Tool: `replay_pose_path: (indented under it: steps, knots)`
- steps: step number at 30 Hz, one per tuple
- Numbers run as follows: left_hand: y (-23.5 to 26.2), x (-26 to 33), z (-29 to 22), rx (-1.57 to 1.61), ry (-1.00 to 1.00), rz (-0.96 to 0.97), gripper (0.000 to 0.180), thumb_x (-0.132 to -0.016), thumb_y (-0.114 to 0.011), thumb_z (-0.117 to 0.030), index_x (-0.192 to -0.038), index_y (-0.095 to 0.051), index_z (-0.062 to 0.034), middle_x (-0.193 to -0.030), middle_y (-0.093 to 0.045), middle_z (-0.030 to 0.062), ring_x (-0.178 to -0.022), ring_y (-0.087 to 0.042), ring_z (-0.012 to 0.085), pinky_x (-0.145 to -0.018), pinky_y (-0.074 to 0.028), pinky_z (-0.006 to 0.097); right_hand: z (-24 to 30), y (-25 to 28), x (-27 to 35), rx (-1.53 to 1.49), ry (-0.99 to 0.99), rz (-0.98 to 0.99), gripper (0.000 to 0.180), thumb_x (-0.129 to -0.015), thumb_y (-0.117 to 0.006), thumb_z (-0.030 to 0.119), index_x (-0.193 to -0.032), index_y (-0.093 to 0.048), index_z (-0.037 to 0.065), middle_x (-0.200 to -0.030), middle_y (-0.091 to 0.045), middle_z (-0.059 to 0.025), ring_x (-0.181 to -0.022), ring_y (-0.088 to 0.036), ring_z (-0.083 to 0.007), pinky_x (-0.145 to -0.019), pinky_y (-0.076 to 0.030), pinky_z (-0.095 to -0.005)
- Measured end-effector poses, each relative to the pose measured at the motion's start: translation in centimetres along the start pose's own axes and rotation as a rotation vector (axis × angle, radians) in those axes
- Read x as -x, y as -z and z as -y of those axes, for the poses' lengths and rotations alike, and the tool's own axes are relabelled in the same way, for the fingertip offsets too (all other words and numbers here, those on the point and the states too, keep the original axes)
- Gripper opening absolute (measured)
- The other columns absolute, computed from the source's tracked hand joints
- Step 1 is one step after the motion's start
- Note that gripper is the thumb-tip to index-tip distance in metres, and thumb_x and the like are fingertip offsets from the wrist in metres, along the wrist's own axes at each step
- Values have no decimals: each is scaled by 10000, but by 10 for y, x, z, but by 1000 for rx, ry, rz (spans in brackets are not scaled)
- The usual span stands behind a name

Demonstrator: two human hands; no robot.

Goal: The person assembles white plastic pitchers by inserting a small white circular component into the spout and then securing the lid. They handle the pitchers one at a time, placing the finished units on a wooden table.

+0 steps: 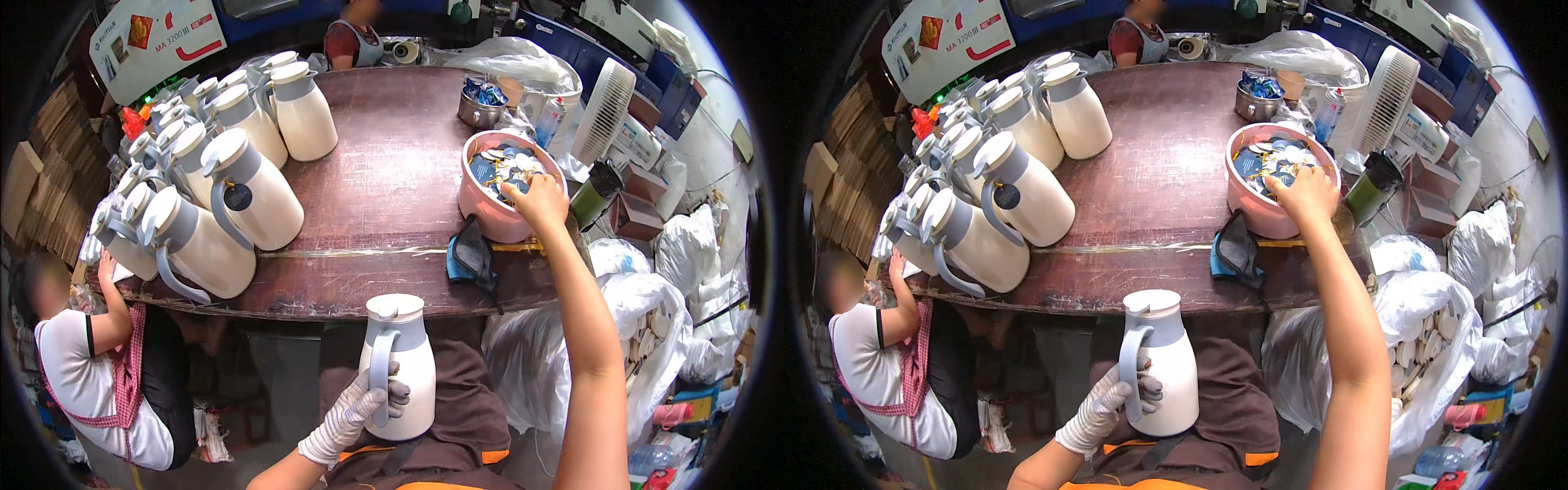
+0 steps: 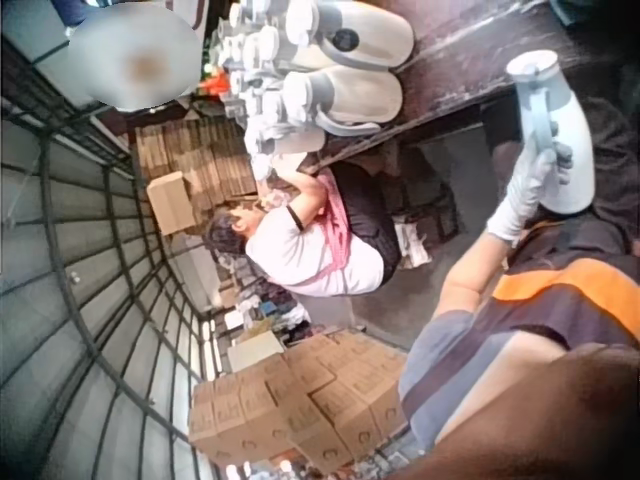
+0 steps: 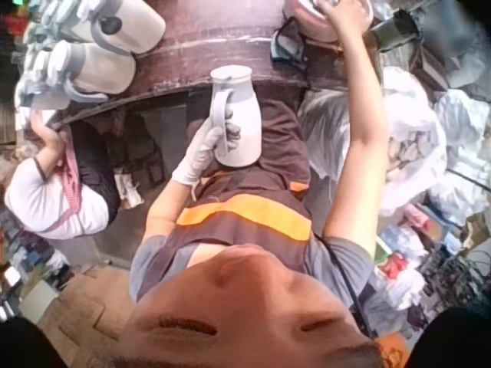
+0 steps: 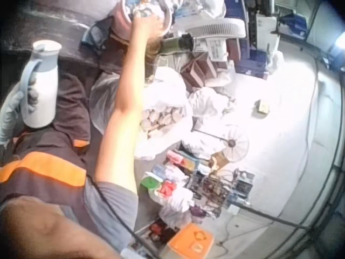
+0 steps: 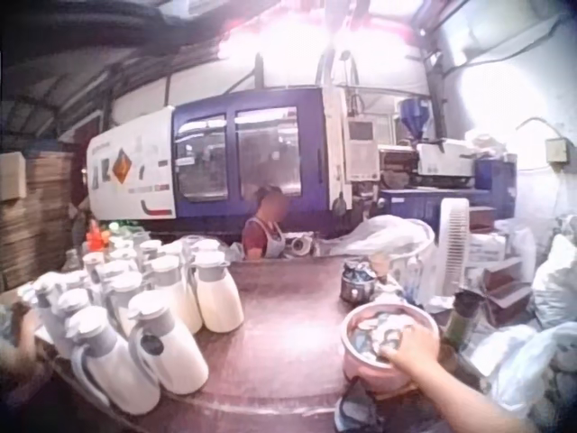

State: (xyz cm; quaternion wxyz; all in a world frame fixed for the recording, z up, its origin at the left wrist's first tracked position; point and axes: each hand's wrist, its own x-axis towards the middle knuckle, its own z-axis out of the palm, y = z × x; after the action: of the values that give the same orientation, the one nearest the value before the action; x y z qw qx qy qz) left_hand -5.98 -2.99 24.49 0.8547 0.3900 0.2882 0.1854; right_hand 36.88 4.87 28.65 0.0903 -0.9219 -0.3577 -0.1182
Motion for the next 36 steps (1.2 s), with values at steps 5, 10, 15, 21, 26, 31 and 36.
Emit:
replay_pose_path:
  steps: [5, 10, 15, 21, 26, 31, 36]
  knots:
    - [3, 1, -7, 22, 7, 18, 577, -935, -607, -355, -1374, -414, -35, -1124, -624, 79, -1018, -601, 170, -892, -498, 319, -1, -7, -7, 10, -19, -25, 428, -780, -691, 371, -1109, -645, 101, -1163, -611, -93, -1107, -573, -281, -910, -437, -458]
    - [-1, 4, -9, 74, -26, -62, 446, -972, -538, -332, -1280, -496, -12, -1106, -639, 87, -999, -613, 163, -895, -505, 321, -22, 0, 0, -558, 156, -344, 229, -875, -626, 221, -1064, -704, 119, -1136, -628, -104, -1052, -593, -273, -892, -452, -403]
    - [3, -10, -9, 99, -216, -340, 391, -971, -495, -375, -1140, -594, -36, -877, -632, 27, -834, -605, 118, -729, -495, 273, -2, 55, 86, -1241, 303, -87, 200, -925, -578, 112, -1066, -668, 4, -912, -650, -42, -822, -581, -103, -719, -469, -244]
    - [30, -17, 15, -58, -106, -369, 264, -934, -634, -240, -1116, -642, -48, -851, -649, -13, -683, -572, 48, -581, -450, 189, 27, 20, 245, -1171, 389, 754, 201, -932, -597, 137, -1089, -663, 31, -973, -700, -106, -880, -657, -141, -776, -514, -282]
    - [32, -9, 0, -246, -9, -157, 267, -903, -670, -167, -1132, -639, -33, -918, -663, -6, -794, -594, 64, -714, -485, 202, 64, 21, 273, -1109, 621, 606, 221, -938, -555, 152, -1146, -606, 97, -958, -663, -174, -878, -651, -351, -728, -513, -384]
    - [31, -14, 9, -83, -73, -320, 221, -907, -658, -156, -1100, -618, -58, -923, -661, 16, -805, -621, 86, -697, -510, 229, 65, 27, 268, -1185, 427, 736, 218, -983, -517, 133, -1156, -612, 41, -894, -701, -93, -810, -695, -141, -648, -516, -264]
    - [31, -14, 6, 5, -259, -501, 169, -941, -608, -182, -1071, -560, -85, -817, -603, -10, -650, -562, 53, -534, -466, 193, 30, 27, 267, -1232, 251, 1088, 239, -984, -510, 135, -1152, -607, -5, -946, -711, -101, -846, -700, -155, -725, -535, -274]
